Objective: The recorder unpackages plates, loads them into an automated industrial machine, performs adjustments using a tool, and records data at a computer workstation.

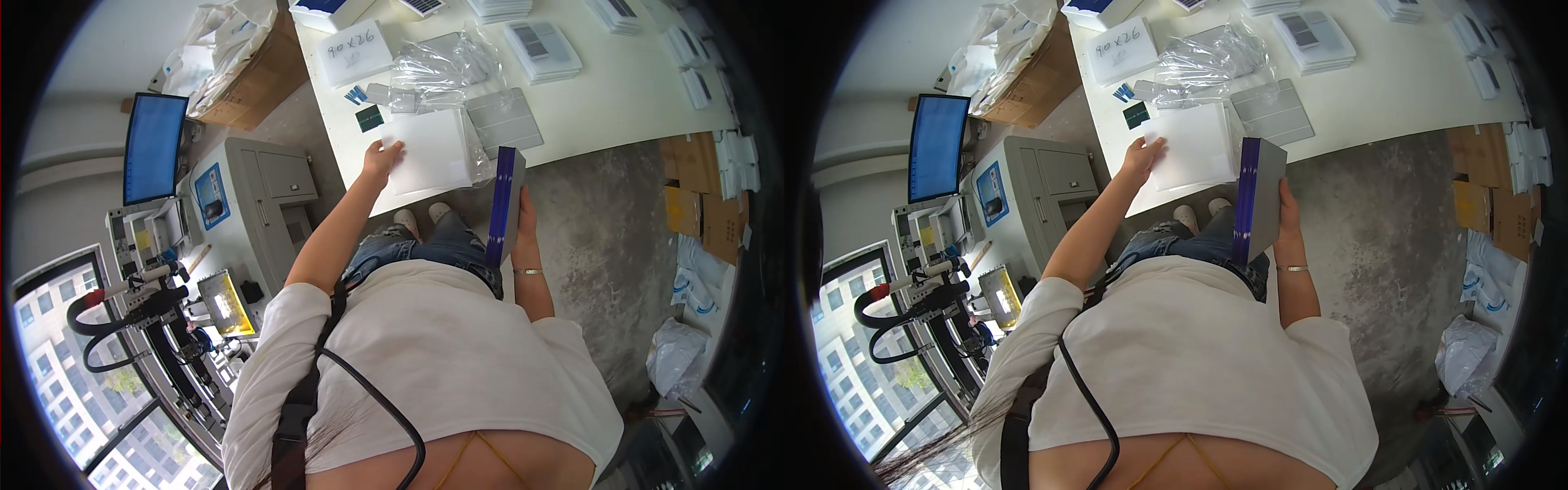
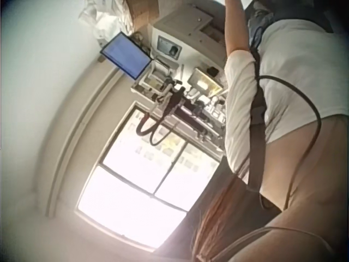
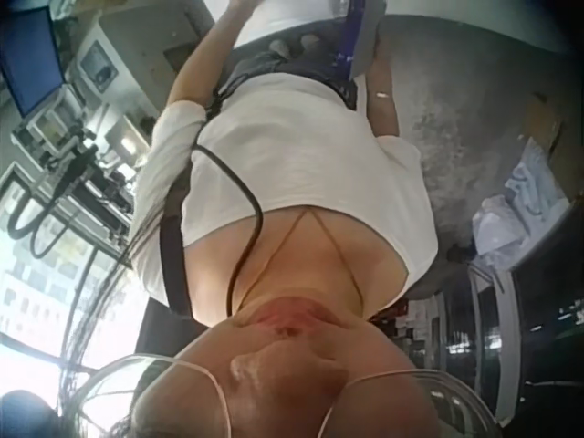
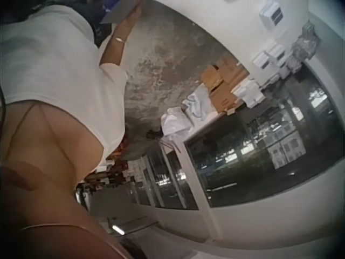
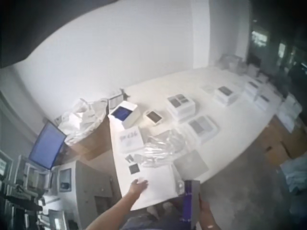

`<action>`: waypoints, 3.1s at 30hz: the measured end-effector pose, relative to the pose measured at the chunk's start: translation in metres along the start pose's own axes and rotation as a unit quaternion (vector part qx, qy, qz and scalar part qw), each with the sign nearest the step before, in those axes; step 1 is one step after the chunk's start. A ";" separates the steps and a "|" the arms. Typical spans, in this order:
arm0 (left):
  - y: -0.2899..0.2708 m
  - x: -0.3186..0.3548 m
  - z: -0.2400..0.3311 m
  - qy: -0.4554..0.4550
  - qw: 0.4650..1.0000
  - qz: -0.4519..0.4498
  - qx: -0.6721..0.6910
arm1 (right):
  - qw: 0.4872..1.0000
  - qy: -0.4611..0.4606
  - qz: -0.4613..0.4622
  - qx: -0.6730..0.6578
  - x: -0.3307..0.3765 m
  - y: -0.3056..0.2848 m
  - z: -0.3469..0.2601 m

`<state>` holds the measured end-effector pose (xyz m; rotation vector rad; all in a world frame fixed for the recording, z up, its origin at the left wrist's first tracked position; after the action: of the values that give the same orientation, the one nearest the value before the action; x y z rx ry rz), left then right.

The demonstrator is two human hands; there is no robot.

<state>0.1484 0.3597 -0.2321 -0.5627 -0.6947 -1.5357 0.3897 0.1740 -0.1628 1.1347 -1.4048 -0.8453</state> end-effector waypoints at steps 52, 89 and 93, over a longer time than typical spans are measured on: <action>-0.303 0.419 -0.170 0.095 0.801 0.357 0.471 | 0.629 0.529 -0.311 0.477 0.014 0.129 0.495; -0.428 0.551 -0.329 0.242 0.330 0.593 0.693 | 0.124 0.802 -0.427 0.400 0.248 0.158 0.845; -0.444 0.558 -0.336 0.239 0.339 0.594 0.689 | 0.124 0.810 -0.422 0.388 0.246 0.164 0.855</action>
<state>-0.3224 -0.2604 -0.1112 0.6974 -0.5635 0.6266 -0.4683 -0.0960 -0.0687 2.2455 1.1957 0.9549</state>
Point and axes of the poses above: each hand's wrist, its own x-axis away from the middle knuckle, its own y-axis out of the palm, z = x × y, the point moved 5 cm from there along -x, towards the middle knuckle, and after that the axes turned 4 degrees about -y, right-handed, at the moved point
